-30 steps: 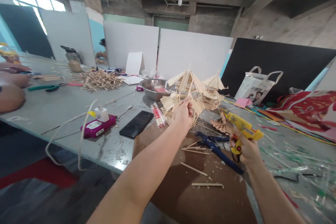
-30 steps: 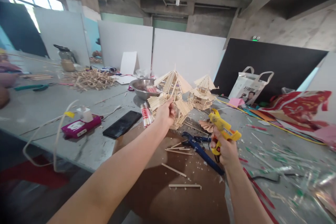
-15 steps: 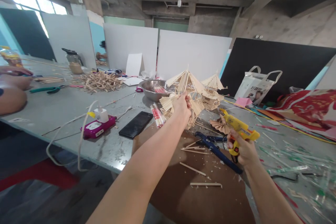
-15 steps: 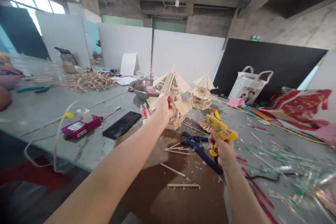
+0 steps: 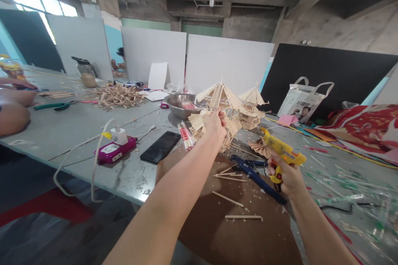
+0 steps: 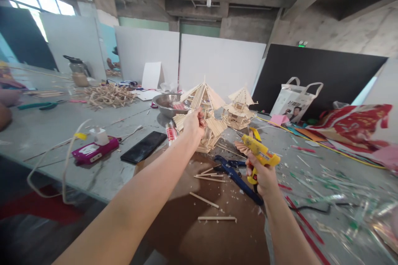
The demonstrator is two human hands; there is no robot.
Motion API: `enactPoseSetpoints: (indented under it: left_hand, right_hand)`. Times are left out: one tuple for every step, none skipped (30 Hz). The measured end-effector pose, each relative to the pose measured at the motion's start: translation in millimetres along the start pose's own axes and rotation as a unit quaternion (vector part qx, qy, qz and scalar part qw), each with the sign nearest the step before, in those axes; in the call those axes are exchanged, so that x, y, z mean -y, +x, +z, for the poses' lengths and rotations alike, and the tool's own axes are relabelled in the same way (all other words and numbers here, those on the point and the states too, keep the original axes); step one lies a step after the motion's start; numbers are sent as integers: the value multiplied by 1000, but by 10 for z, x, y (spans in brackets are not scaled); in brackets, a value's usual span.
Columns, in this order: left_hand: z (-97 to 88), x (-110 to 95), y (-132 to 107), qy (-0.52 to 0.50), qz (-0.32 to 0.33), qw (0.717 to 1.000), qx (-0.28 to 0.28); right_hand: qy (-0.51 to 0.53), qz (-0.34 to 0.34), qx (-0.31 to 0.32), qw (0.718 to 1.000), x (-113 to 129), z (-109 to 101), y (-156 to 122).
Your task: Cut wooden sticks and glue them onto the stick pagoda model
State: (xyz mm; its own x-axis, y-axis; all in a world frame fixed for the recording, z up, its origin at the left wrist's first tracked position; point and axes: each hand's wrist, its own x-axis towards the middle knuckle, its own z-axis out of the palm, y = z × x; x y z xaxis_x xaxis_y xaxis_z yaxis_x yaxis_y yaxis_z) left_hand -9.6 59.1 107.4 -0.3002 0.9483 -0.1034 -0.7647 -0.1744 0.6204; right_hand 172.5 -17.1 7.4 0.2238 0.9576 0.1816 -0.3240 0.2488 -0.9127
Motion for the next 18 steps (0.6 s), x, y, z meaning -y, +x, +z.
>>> enactPoseSetpoints:
  left_hand:
    - [-2,0,-4,-2,-1,1000,0]
    - [-5,1,-8,-3,-1,1000,1]
    - [-10,3,-12,-5,-2,1000,2]
    - [-14,5,-15,-6,-3,1000,3]
    - [-18,7,-18,-6,-4,1000,2]
    - [-21,8,-19,-6,-4,1000,1]
    - [-23,10,-20,-6,-4,1000,-1]
    - [-23,10,-21,-5,-5,1000,-2]
    - [-23,11,-20,-6,-6,1000,-3]
    - [-23,11,-19,-7,-6,1000,-3]
    - [-22,12,-18,-9,-7,1000,-3]
    - [-22,14,-16,-10,-8,1000,-2]
    - [-23,16,-12,-12,-9,1000,-1]
    - [-24,19,-8,-13,-10,1000,0]
    - [-25,22,-4,-13,-10,1000,1]
    - [-27,26,2,-13,-9,1000,0]
    - [-29,29,8,-13,-7,1000,-1]
    - [-31,32,14,-14,-5,1000,-3]
  right_hand:
    - [-1,1,-1,1000,2,0,-1]
    - [-3,3,-2,1000,4,1,-2]
    - [-6,6,-5,1000,5,0,-2]
    - [-8,7,-7,1000,6,-1,-2]
    - [-10,7,-7,1000,4,-3,-1]
    - [-11,7,-7,1000,1,-6,1]
    - [-11,5,-5,1000,-5,-10,3]
    - [-11,3,-3,1000,-13,-15,6]
    - [-11,1,-2,1000,-22,-21,9]
    - [-10,-1,-2,1000,-30,-27,12]
    - [-9,-1,-3,1000,-36,-31,16]
    - [-10,-2,-5,1000,-36,-32,22]
    - [-13,-5,-6,1000,-29,-28,31]
    - [-19,-11,-7,1000,-13,-16,45]
    - [-26,-21,-8,999,14,4,65]
    - [-35,-34,-9,999,51,34,92]
    - [-44,-49,-11,998,99,75,127]
    - [-53,-58,-12,997,156,125,171]
